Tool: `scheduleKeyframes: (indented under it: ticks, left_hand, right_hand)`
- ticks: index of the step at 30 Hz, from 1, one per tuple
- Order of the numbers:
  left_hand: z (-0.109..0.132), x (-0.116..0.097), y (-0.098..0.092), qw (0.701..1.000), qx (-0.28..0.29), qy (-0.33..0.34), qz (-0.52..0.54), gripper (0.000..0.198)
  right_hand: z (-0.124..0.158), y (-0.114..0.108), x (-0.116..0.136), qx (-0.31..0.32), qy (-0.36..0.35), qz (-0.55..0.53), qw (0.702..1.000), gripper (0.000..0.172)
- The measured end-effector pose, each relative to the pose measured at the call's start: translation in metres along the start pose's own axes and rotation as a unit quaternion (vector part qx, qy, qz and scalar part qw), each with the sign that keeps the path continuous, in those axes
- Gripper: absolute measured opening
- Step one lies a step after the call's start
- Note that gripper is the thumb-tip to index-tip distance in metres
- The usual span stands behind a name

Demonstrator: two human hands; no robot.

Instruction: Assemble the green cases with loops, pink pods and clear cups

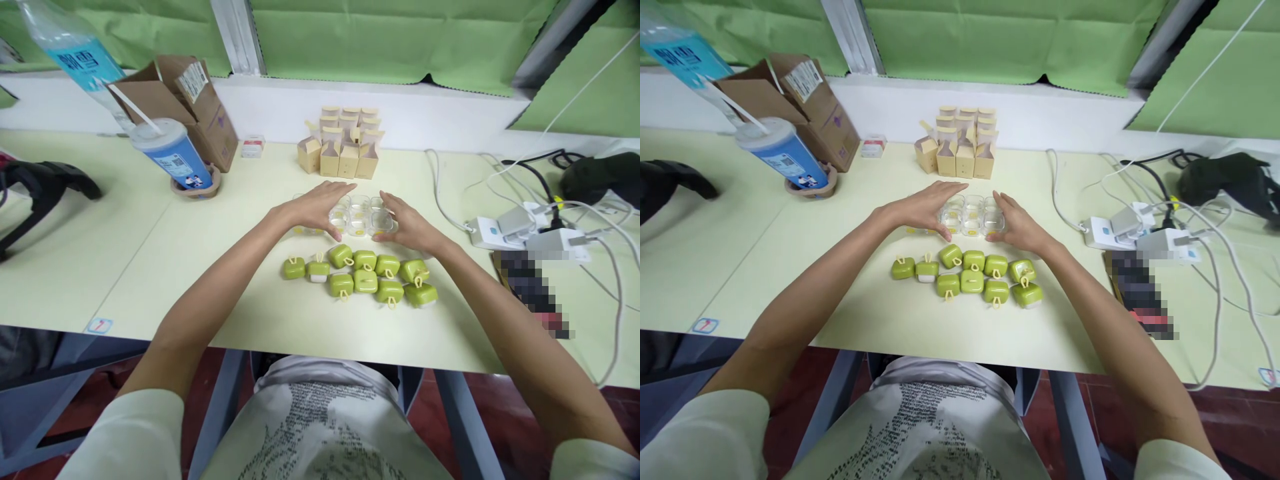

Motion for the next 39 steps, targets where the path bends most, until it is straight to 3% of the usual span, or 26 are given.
scheduleKeyframes:
  ticks: [6,12,16,19,23,29,35,39]
  left_hand:
    - [0.0,0.002,0.001,0.999,0.014,-0.032,-0.004,0.144]
    - [0.0,0.0,-0.003,1.0,0.009,-0.01,0.004,0.139]
    - [0.02,0.009,-0.026,1.0,-0.006,-0.009,-0.003,0.142]
    - [0.045,0.023,-0.036,0.998,-0.01,-0.06,-0.005,0.141]
    - [0.065,0.029,-0.026,0.994,-0.016,-0.105,0.017,0.134]
    - [0.059,0.019,-0.012,0.992,-0.056,-0.097,0.052,0.116]
    - [0.061,0.022,-0.017,0.992,-0.045,-0.11,0.048,0.133]
    - [0.078,0.032,-0.028,0.992,-0.019,-0.117,0.032,0.15]
  right_hand:
    - [0.003,-0.003,-0.001,0.001,0.001,-0.003,1.0,0.128]
    - [0.007,-0.008,0.004,0.018,-0.007,0.021,1.0,0.132]
    - [0.005,-0.011,0.017,0.024,-0.018,0.041,0.999,0.143]
    - [-0.003,-0.007,0.025,0.038,-0.044,0.038,0.998,0.146]
    - [-0.016,0.003,0.027,0.05,-0.061,0.017,0.997,0.151]
    - [-0.018,0.008,0.024,0.025,-0.082,0.002,0.996,0.133]
    - [-0.015,0.008,0.026,0.012,-0.082,0.013,0.996,0.133]
    - [-0.007,-0.004,0.024,0.012,-0.055,0.028,0.998,0.145]
Point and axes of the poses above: each hand's wrist, its own z-axis away from the middle knuckle, its own y-axis out of the palm, x = y × z, the point moved 4 cm from there along -z, towards the middle knuckle
